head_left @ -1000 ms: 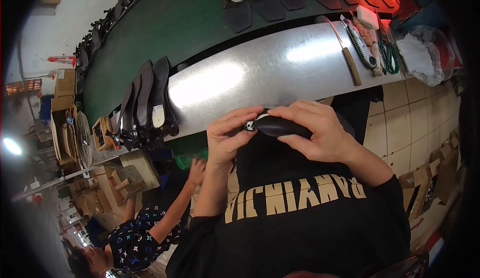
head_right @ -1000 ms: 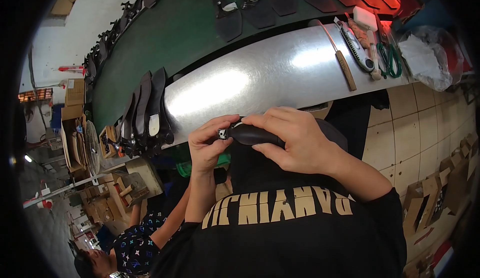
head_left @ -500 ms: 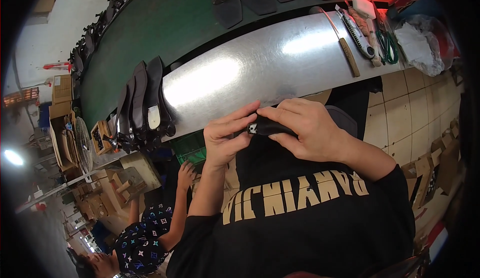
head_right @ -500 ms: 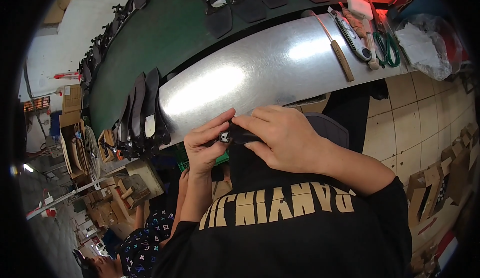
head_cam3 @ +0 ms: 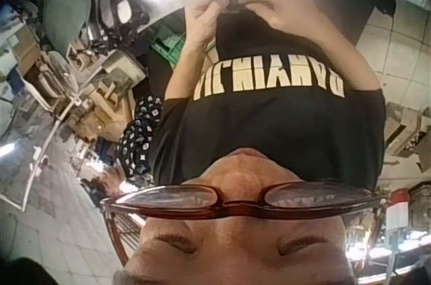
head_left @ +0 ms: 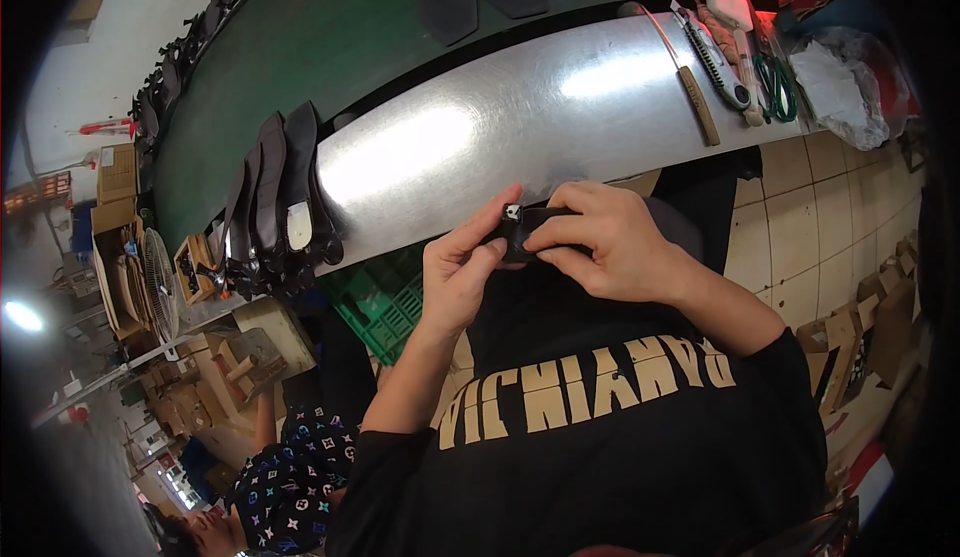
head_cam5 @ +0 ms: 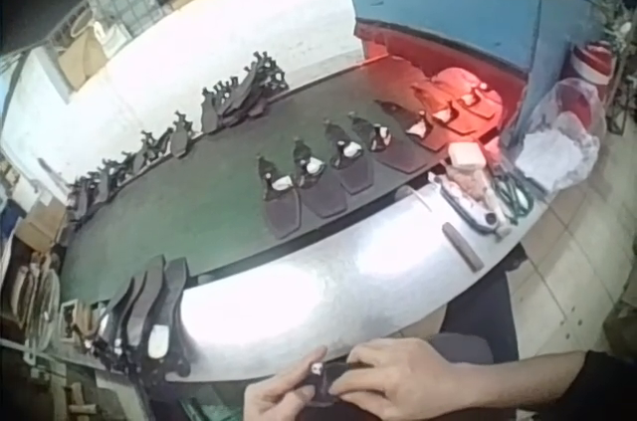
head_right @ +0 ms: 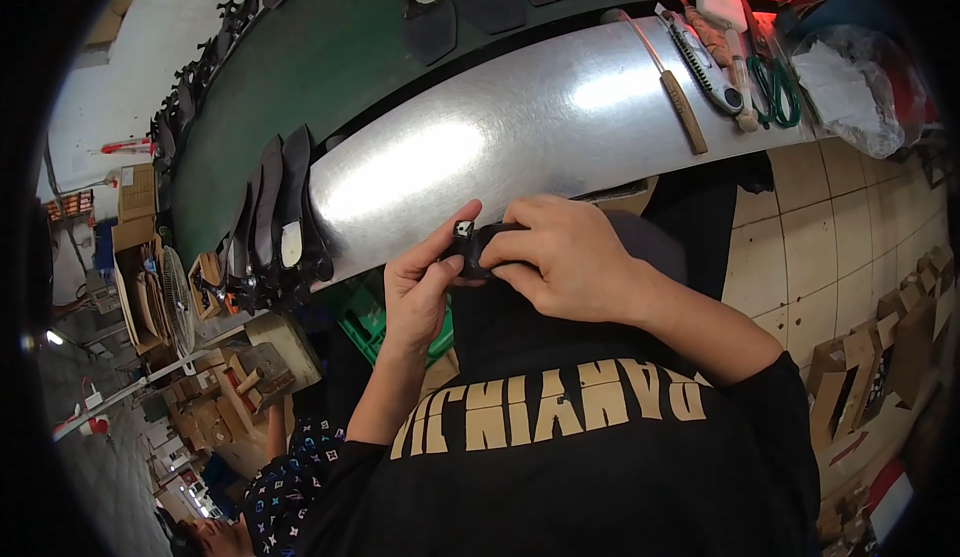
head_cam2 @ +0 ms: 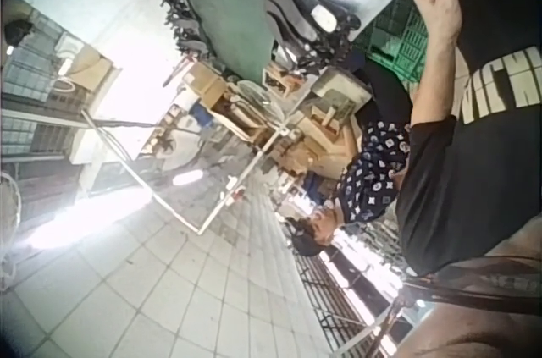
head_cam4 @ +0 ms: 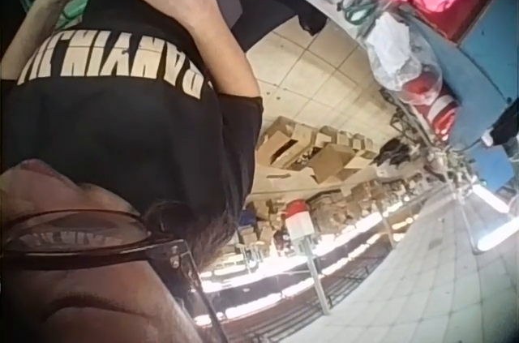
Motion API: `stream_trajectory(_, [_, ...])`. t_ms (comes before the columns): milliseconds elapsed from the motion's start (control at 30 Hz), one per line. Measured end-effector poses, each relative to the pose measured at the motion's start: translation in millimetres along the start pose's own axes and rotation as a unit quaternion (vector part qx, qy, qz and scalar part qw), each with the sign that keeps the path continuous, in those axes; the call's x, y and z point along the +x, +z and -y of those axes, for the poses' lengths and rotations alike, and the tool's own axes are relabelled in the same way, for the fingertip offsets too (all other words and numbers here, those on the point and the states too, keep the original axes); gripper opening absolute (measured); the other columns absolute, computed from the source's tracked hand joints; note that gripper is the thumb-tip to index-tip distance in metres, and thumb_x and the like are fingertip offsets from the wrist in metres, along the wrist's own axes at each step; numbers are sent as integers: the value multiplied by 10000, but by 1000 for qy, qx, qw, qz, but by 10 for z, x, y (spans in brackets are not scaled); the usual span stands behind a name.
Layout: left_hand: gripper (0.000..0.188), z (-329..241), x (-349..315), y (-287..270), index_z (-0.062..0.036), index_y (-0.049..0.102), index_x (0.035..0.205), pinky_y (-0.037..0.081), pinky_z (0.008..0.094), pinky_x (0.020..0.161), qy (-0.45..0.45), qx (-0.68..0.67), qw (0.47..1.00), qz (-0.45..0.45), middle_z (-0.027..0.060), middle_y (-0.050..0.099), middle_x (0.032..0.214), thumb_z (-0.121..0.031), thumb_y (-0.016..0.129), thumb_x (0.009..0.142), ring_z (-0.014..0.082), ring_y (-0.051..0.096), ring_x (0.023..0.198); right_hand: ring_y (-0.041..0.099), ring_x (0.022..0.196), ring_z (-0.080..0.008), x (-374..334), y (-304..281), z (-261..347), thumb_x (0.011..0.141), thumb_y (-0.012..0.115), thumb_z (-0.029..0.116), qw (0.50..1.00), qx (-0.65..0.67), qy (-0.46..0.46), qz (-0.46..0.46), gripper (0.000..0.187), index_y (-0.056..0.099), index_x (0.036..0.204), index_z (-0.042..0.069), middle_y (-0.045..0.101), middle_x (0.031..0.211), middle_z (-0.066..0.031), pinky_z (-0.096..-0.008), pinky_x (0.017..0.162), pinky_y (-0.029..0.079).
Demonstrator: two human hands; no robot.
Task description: Processing shoe soles and components on a factory assembly line.
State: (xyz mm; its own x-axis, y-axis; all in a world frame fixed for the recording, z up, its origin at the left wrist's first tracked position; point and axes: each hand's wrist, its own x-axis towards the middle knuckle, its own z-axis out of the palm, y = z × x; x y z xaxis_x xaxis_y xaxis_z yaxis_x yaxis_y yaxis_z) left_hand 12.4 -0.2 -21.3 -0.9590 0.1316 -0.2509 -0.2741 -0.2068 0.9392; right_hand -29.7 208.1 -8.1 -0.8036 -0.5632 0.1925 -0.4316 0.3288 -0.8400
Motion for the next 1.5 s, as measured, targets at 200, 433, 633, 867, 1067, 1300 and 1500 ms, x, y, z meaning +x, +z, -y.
stream_trajectory(200, [452, -21, 12, -46, 22, 617, 1244, 597, 243, 708, -46, -29, 998, -32, 183, 589, 1312, 112, 515, 814, 168, 674, 978, 599, 847, -256, 67, -90, -49, 718, 772, 162, 996, -21, -59, 71, 198, 685, 895, 140, 566, 883, -52, -378, 703, 477])
stream_trajectory(433, [450, -71, 68, -45, 18, 642, 1212, 586, 225, 670, -44, -13, 998, -45, 171, 634, 1249, 110, 526, 787, 159, 683, 929, 585, 827, -249, 42, -4, -57, 689, 801, 173, 998, 31, -4, 49, 263, 650, 903, 154, 545, 869, -47, -371, 703, 467])
stream_trajectory(633, [436, -132, 81, -12, 28, 650, 1191, 598, 232, 661, -84, -38, 994, -65, 162, 632, 1255, 110, 523, 782, 154, 686, 897, 592, 794, -248, -1, 109, -114, 691, 796, 169, 1000, 7, -25, -10, 235, 663, 884, 159, 552, 861, -51, -357, 656, 469])
stream_trajectory(867, [446, -260, 91, -87, 6, 558, 1320, 595, 239, 645, -157, -197, 968, 0, 124, 589, 1318, -23, 488, 881, 147, 661, 943, 604, 768, -263, 1, 115, -62, 718, 782, 180, 983, -46, -148, -96, 216, 681, 905, 140, 588, 912, -87, -353, 644, 478])
stream_trajectory(1067, [399, -253, 18, -106, -41, 545, 1323, 524, 232, 606, -177, -39, 983, -9, 55, 634, 1091, -108, 465, 938, 93, 607, 832, 621, 718, -282, -26, 163, -15, 788, 741, 128, 988, -38, -88, -119, 207, 639, 964, 83, 614, 823, -105, -375, 625, 492])
stream_trajectory(1300, [275, -226, 19, -81, -34, 599, 1193, 482, 207, 544, -177, 53, 982, 27, 19, 631, 917, -116, 500, 949, 54, 561, 687, 617, 637, -292, -60, 147, -49, 820, 718, 98, 998, -7, -31, -60, 176, 556, 869, 48, 592, 684, -108, -381, 565, 473])
stream_trajectory(1500, [232, -127, 14, -51, -26, 629, 1121, 456, 195, 491, -160, 115, 980, 8, -9, 604, 793, -181, 575, 958, 37, 533, 595, 647, 653, -275, -113, 244, -55, 810, 738, 94, 998, 16, 10, -59, 184, 591, 906, 38, 627, 712, -111, -346, 569, 488])
